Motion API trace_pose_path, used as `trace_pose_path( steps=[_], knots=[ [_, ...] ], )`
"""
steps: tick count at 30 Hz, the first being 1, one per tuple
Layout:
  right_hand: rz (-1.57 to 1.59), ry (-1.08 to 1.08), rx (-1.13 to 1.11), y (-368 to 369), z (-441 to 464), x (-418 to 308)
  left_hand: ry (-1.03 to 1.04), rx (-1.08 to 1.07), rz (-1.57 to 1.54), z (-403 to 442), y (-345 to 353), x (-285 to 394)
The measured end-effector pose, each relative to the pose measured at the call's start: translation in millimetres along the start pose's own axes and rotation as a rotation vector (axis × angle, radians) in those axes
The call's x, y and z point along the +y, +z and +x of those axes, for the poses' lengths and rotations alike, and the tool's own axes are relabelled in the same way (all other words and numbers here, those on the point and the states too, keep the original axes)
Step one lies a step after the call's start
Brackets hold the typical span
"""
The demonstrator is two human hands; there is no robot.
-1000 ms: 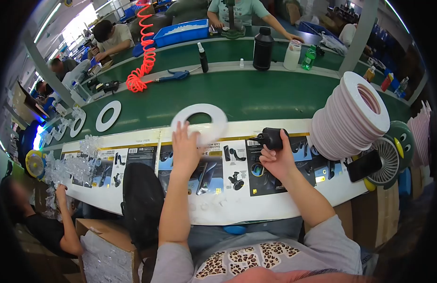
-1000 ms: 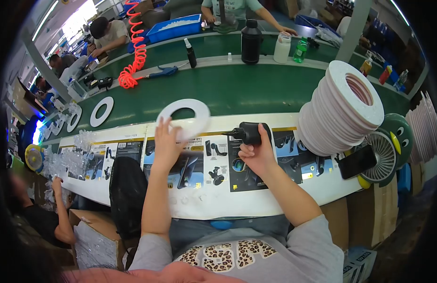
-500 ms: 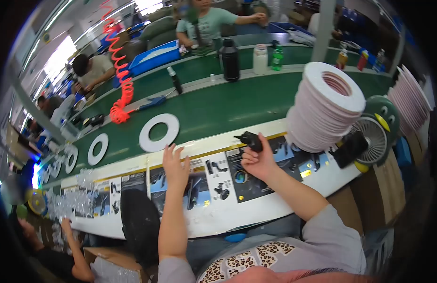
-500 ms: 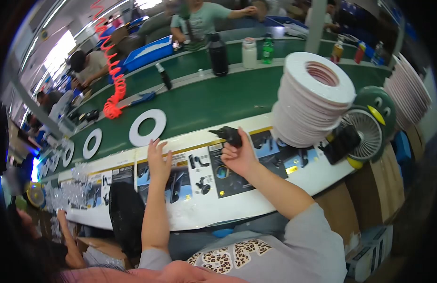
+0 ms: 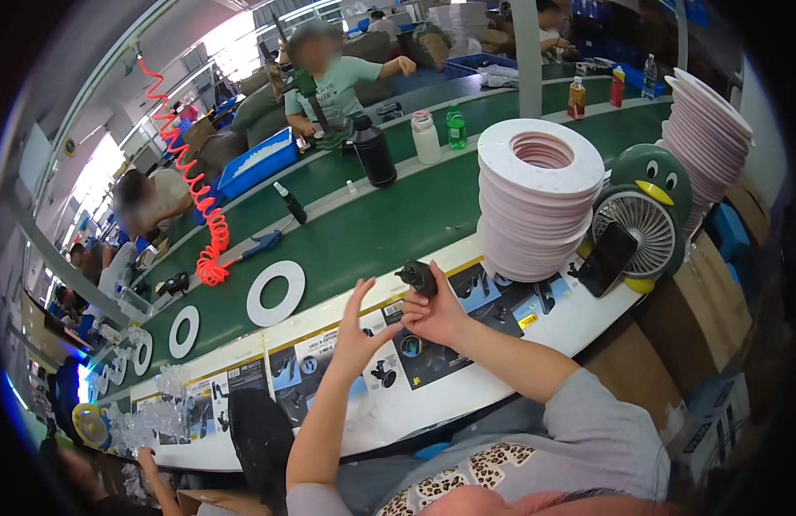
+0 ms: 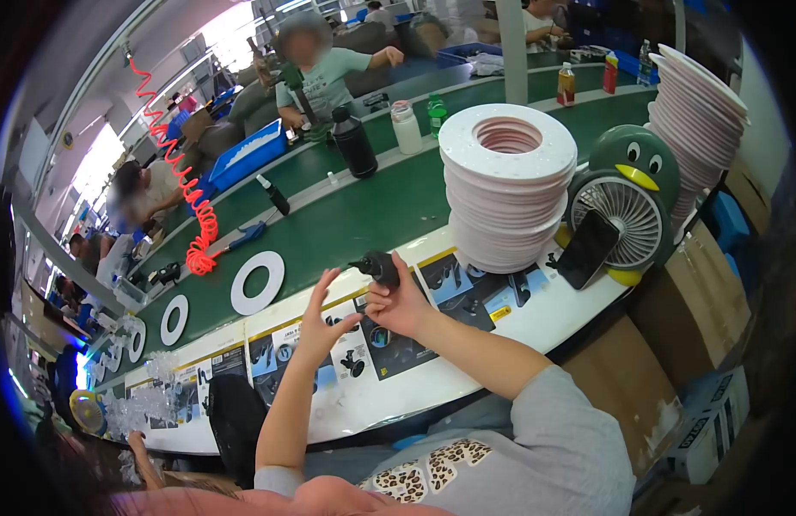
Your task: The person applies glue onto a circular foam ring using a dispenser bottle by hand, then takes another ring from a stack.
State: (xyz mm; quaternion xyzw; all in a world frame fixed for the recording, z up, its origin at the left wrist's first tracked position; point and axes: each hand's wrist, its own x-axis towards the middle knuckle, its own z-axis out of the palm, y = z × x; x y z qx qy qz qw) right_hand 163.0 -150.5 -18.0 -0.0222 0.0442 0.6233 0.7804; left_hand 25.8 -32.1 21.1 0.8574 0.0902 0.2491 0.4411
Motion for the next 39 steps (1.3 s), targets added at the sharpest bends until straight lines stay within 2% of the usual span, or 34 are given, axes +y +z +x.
trace_pose_path(
  steps=[2,4,5,8,10,12,13,14,16,17,19,20,21,22,23,25,27,30,33,34,35,36,37,39],
  knots=[
    [-0.073,0.038,-0.087,5.7,-5.6,11.7,0.015,-0.036,0.01,9.3,9.3,17.3],
    [-0.106,0.009,0.029,19.5,-12.9,25.5,0.061,-0.029,-0.056,15.5,18.6,16.0],
    [-0.088,0.063,-0.043,13.5,-11.8,25.9,0.059,-0.015,-0.067,17.1,22.4,14.2],
    [-0.074,0.082,-0.033,10.2,-13.9,28.5,0.124,0.004,-0.026,19.6,27.0,10.4],
    [-0.108,0.064,-0.099,13.1,-15.6,31.0,0.089,0.052,-0.124,16.5,30.4,10.5],
    [-0.175,0.061,-0.062,15.4,-16.6,34.1,0.144,0.098,-0.098,12.5,32.4,1.0],
    [-0.189,0.068,-0.055,13.8,-16.0,34.5,0.076,0.126,-0.197,7.3,34.5,14.2],
    [-0.232,0.048,-0.029,17.0,-15.7,38.6,0.153,0.191,-0.116,5.4,40.0,-6.5],
    [-0.239,0.113,-0.104,6.1,-13.5,37.6,0.072,0.199,-0.186,-1.8,38.5,1.4],
    [-0.252,0.071,-0.033,14.1,-17.7,44.8,0.065,0.227,-0.18,-5.4,31.7,6.1],
    [-0.281,0.173,-0.072,8.5,-17.7,46.5,-0.225,0.303,-0.32,-7.5,14.3,12.3],
    [-0.301,0.254,-0.109,3.6,-19.0,46.7,-0.049,0.426,-0.094,-2.7,-1.3,3.3],
    [-0.326,0.284,-0.156,-3.5,-17.2,47.7,-0.099,0.449,-0.173,-2.7,-21.8,-6.3],
    [-0.329,0.288,-0.156,-8.2,-15.9,48.4,-0.048,0.525,-0.226,-3.4,-44.7,-11.5],
    [-0.445,0.278,-0.162,-11.4,-14.5,48.8,-0.132,0.656,-0.095,-5.7,-69.7,-33.0],
    [-0.579,0.267,-0.166,-6.3,-15.1,49.9,-0.031,0.746,0.146,-18.8,-134.2,-43.9],
    [-0.631,0.237,-0.193,-4.9,-14.5,47.9,-0.063,0.884,0.25,-41.6,-193.3,-62.9],
    [-0.761,0.147,-0.223,1.0,-18.9,47.5,-0.304,0.997,0.56,-100.8,-276.4,-97.2],
    [-0.969,0.005,-0.266,6.1,-23.9,45.5,-0.483,1.101,0.535,-164.2,-325.7,-125.7],
    [-1.092,-0.084,-0.285,9.7,-25.2,46.2,-0.627,1.117,0.601,-181.2,-328.5,-118.4],
    [-1.11,-0.129,-0.269,20.9,-30.3,48.1,-0.691,1.16,0.706,-204.0,-343.8,-145.7],
    [-1.126,-0.167,-0.277,27.6,-34.1,47.8,-0.738,1.191,0.696,-215.7,-336.8,-136.0],
    [-1.149,-0.194,-0.301,35.4,-37.4,46.4,-0.757,1.198,0.662,-233.8,-342.2,-154.9],
    [-1.18,-0.232,-0.32,50.8,-47.1,43.4,-0.893,1.136,0.724,-249.1,-334.3,-157.8]
  ],
)
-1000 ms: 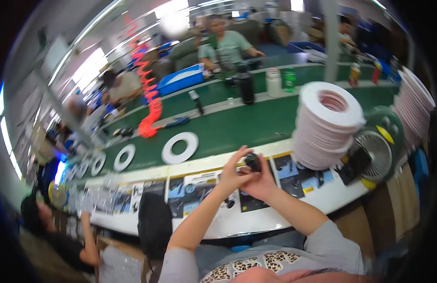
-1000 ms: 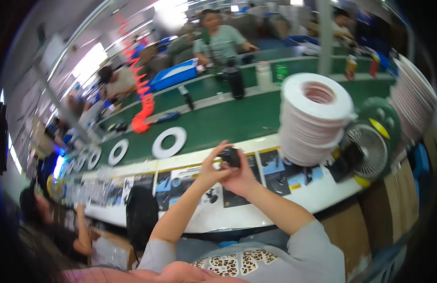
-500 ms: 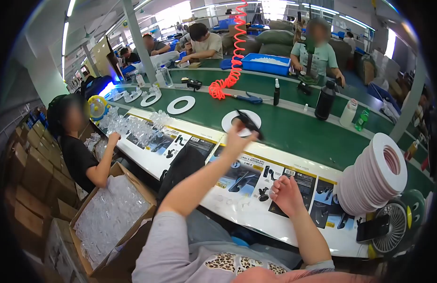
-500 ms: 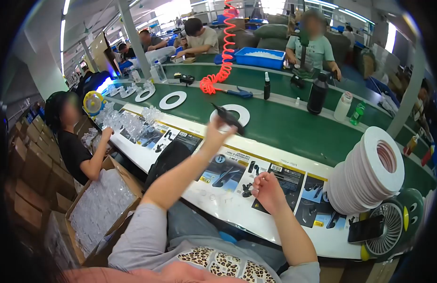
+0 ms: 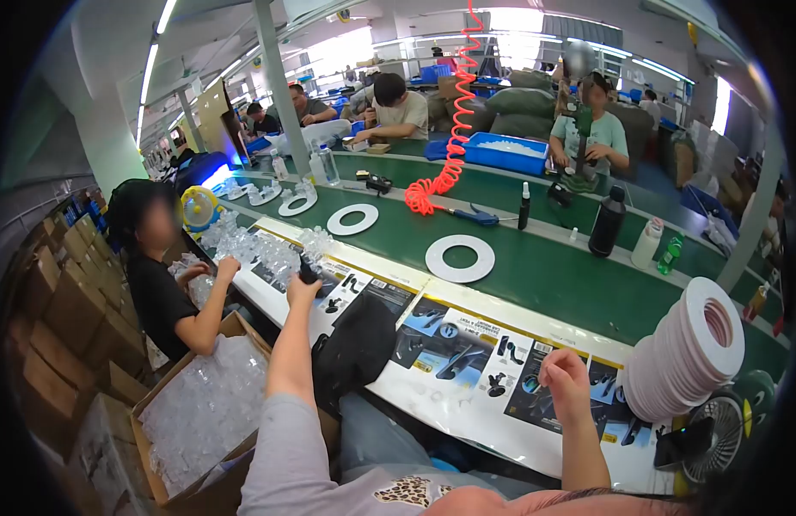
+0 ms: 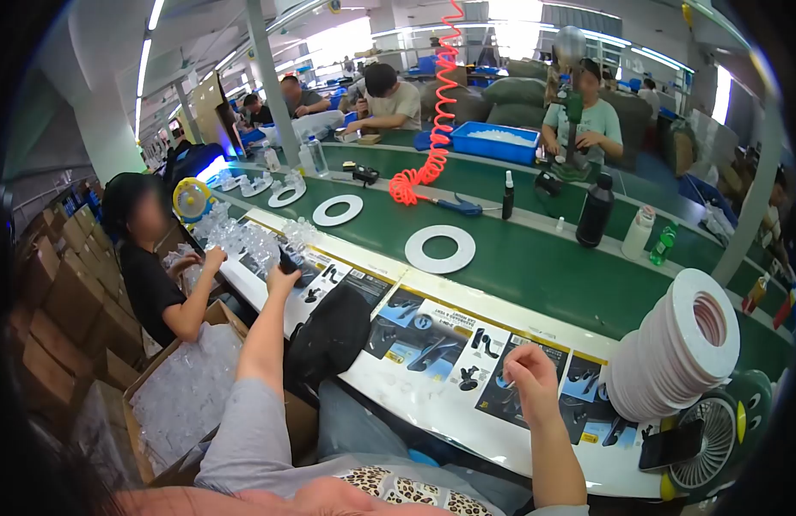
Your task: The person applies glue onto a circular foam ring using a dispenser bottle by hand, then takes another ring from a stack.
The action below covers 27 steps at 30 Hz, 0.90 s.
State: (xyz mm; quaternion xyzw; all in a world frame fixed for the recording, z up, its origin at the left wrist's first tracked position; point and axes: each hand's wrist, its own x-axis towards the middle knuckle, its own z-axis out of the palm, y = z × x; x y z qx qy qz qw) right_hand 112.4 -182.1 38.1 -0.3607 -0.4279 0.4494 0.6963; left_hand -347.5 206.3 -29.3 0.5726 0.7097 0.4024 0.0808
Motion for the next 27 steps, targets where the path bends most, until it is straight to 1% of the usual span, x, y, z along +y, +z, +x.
trace_pose_path(
  steps=[1,3,4,5,6,7,8,9,10,11,12,13,14,15,16,17,18,19,20,21,22,23,24,25,26,27],
  knots=[
    [-0.015,0.006,0.033,1.6,-2.5,-9.6,0.002,0.003,0.063,-6.3,0.1,-1.2],
    [-0.043,0.009,0.083,5.2,-11.3,-31.0,-0.009,0.013,0.001,-7.6,4.1,-4.6],
    [-0.151,-0.049,0.104,8.2,-19.2,-42.6,-0.029,0.043,0.046,-16.5,-1.5,7.0],
    [-0.261,-0.104,0.136,9.5,-28.8,-53.4,-0.007,0.043,0.056,-10.5,3.2,-0.3],
    [-0.422,-0.193,0.138,6.3,-39.0,-65.4,-0.014,0.005,0.04,-6.1,4.4,-4.5],
    [-0.682,-0.337,0.132,3.9,-47.3,-81.6,0.063,-0.042,0.044,12.0,15.2,-26.0],
    [-0.926,-0.401,0.194,5.8,-57.8,-104.7,0.083,-0.095,0.029,18.7,17.2,-33.0],
    [-1.159,-0.472,0.268,9.4,-65.7,-127.0,0.144,-0.149,0.012,56.9,46.1,-80.0],
    [-1.366,-0.583,0.353,3.3,-71.7,-139.4,0.174,-0.212,0.064,63.7,43.3,-80.8],
    [-1.511,-0.617,0.411,1.4,-75.5,-156.0,0.296,-0.225,0.062,59.4,34.4,-73.0],
    [-1.594,-0.606,0.477,-0.8,-78.5,-169.9,0.271,-0.358,0.007,70.2,33.7,-81.1],
    [-1.651,-0.564,0.539,-4.2,-79.7,-181.8,0.249,-0.49,-0.03,65.5,20.9,-67.1],
    [-1.717,-0.537,0.551,-10.8,-79.4,-192.3,0.304,-0.449,-0.007,71.8,23.7,-74.1],
    [-1.803,-0.473,0.573,-18.7,-79.8,-199.3,0.31,-0.373,0.082,69.1,21.4,-72.6],
    [-1.869,-0.429,0.581,-26.8,-78.3,-205.7,0.313,-0.392,0.007,59.7,14.4,-66.6],
    [-1.927,-0.385,0.58,-35.4,-75.9,-210.3,0.284,-0.36,0.116,61.4,16.7,-70.7],
    [-1.925,-0.382,0.605,-46.3,-73.7,-213.2,0.257,-0.377,0.13,65.5,21.3,-77.1],
    [-1.992,-0.303,0.554,-58.7,-71.9,-214.4,0.242,-0.395,0.168,70.9,26.0,-86.8],
    [-2.056,-0.22,0.497,-70.6,-69.6,-216.1,0.259,-0.412,0.162,65.3,22.0,-78.2],
    [-2.054,-0.217,0.505,-82.7,-66.3,-217.5,0.273,-0.431,0.156,54.8,16.5,-73.5],
    [-2.056,-0.133,0.456,-94.5,-62.5,-218.9,0.278,-0.432,0.157,46.2,9.2,-62.5],
    [-2.054,-0.051,0.407,-101.7,-58.9,-222.1,0.254,-0.497,0.294,41.3,2.4,-50.8],
    [-2.05,-0.05,0.411,-103.3,-54.1,-227.3,0.228,-0.558,0.432,34.6,-6.6,-36.7],
    [-2.03,0.19,0.396,-103.2,-48.7,-231.8,0.232,-0.555,0.436,31.8,-12.6,-31.5],
    [-1.993,0.428,0.376,-103.7,-44.7,-234.8,0.28,-0.623,0.402,29.8,-18.5,-26.5],
    [-1.988,0.427,0.378,-105.5,-42.9,-236.0,0.328,-0.69,0.367,29.7,-23.4,-22.8]
  ],
)
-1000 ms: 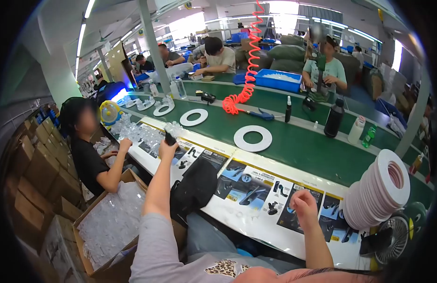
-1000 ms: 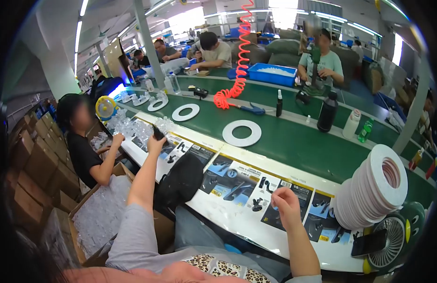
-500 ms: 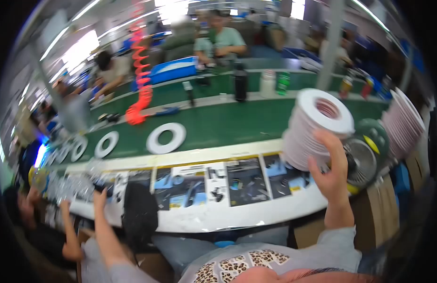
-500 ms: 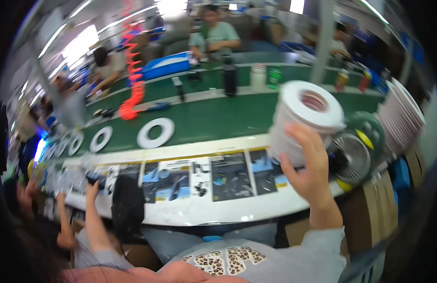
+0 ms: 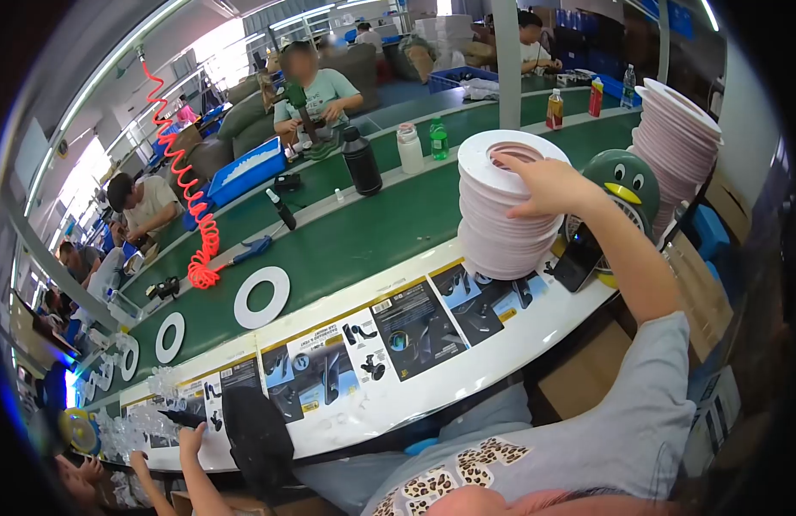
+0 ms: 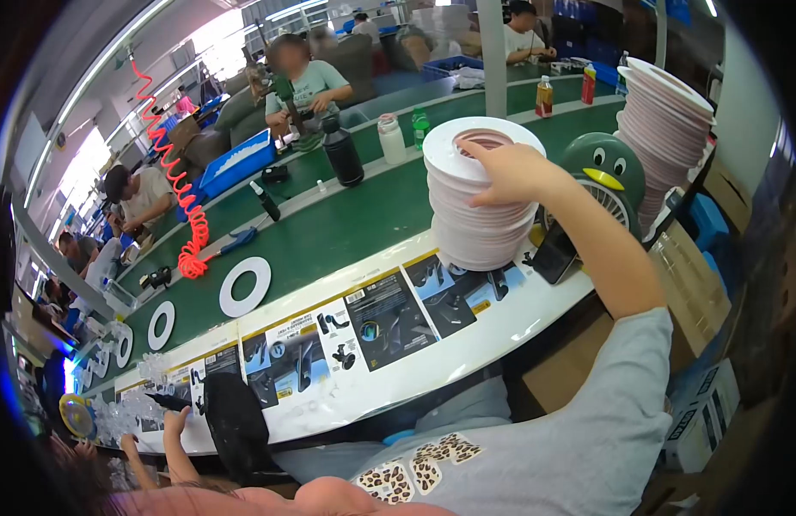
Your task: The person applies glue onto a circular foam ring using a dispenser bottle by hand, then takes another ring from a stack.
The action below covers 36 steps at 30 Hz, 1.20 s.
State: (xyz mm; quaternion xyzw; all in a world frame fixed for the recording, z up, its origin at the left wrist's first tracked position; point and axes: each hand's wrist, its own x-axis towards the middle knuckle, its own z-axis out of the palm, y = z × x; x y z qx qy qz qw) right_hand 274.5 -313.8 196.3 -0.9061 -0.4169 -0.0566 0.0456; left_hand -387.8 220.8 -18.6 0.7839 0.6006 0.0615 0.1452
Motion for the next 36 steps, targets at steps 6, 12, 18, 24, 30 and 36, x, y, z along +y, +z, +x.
trace_pose_path(
  steps=[6,12,18,24,30,36],
  knots=[
    [-0.056,-0.148,0.083,3.7,12.7,15.2,0.036,0.039,0.178,-25.3,-14.9,16.9],
    [-0.077,-0.051,-0.113,-7.1,14.9,9.3,0.018,-0.112,0.256,-36.2,-16.9,7.2],
    [-0.164,-0.053,-0.135,-12.7,17.0,3.8,0.141,0.003,0.184,-94.9,-44.8,64.9],
    [0.099,-0.012,-0.091,-25.3,19.8,12.0,0.208,0.078,0.122,-124.3,-55.6,92.2],
    [0.476,0.0,0.041,-37.6,19.8,15.6,0.363,0.184,0.118,-147.2,-66.7,124.9],
    [0.611,-0.083,0.108,-52.6,-9.4,-43.7,0.633,0.217,-0.117,-164.1,-66.3,190.4]
  ],
)
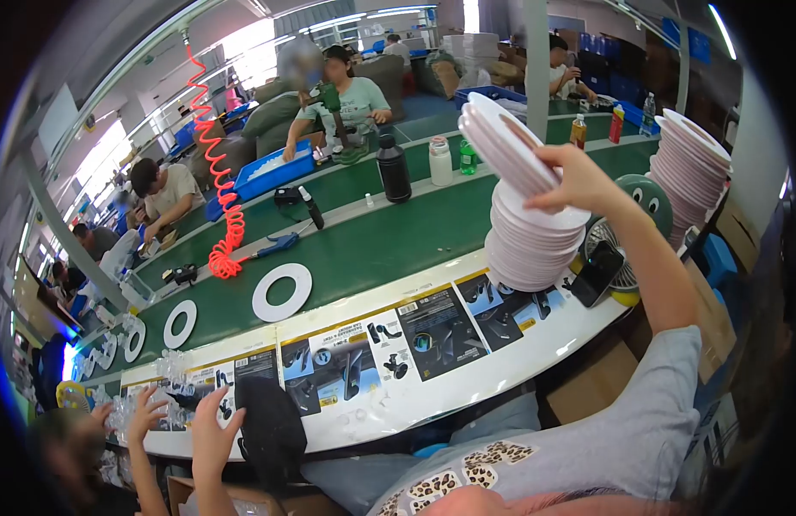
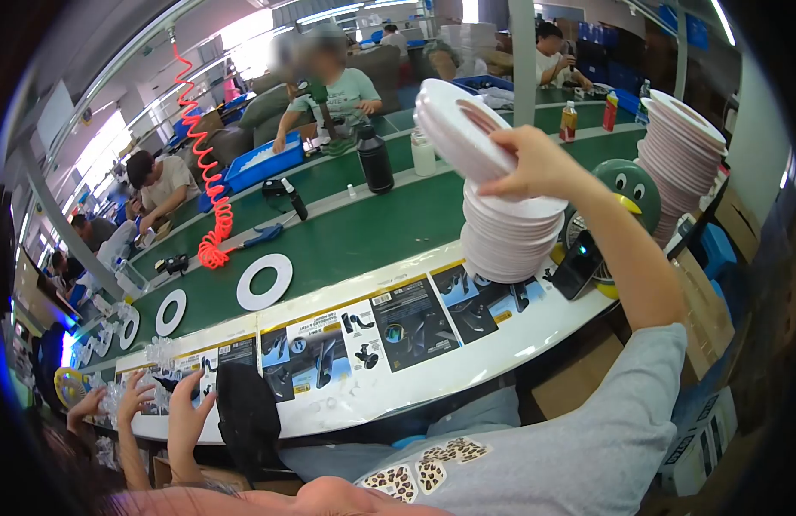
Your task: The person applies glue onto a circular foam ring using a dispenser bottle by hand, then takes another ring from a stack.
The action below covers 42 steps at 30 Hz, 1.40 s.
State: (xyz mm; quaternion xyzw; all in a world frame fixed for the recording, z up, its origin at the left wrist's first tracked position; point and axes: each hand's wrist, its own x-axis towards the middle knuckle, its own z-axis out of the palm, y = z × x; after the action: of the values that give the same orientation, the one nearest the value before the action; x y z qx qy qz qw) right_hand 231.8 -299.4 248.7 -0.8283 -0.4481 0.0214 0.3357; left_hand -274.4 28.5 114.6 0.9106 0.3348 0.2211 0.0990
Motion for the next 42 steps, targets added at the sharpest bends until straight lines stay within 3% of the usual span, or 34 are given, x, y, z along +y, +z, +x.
trace_pose_path(
  steps=[4,9,12,14,19,27,42],
  knots=[
    [-0.259,-0.492,0.125,52.4,-19.3,-29.5,0.022,-0.259,-0.605,28.2,11.1,71.1],
    [-0.158,-0.71,0.127,100.0,-26.2,-51.8,0.35,-0.345,-0.407,50.6,45.8,126.9],
    [-0.286,-0.649,0.155,86.9,-17.1,-38.6,0.468,-0.367,-0.31,46.5,53.0,143.0],
    [-0.468,-0.494,0.121,66.3,-8.2,-21.0,0.484,-0.401,-0.301,38.3,56.3,139.2],
    [-0.611,-0.07,-0.036,28.1,7.1,38.1,0.33,-0.467,-0.316,26.3,73.2,106.9],
    [-0.627,0.031,-0.126,19.0,6.5,70.0,0.283,-0.547,-0.353,30.0,81.8,108.3],
    [-0.691,0.005,-0.29,12.4,15.5,76.5,0.249,-0.614,-0.397,28.5,94.5,101.8]
  ],
)
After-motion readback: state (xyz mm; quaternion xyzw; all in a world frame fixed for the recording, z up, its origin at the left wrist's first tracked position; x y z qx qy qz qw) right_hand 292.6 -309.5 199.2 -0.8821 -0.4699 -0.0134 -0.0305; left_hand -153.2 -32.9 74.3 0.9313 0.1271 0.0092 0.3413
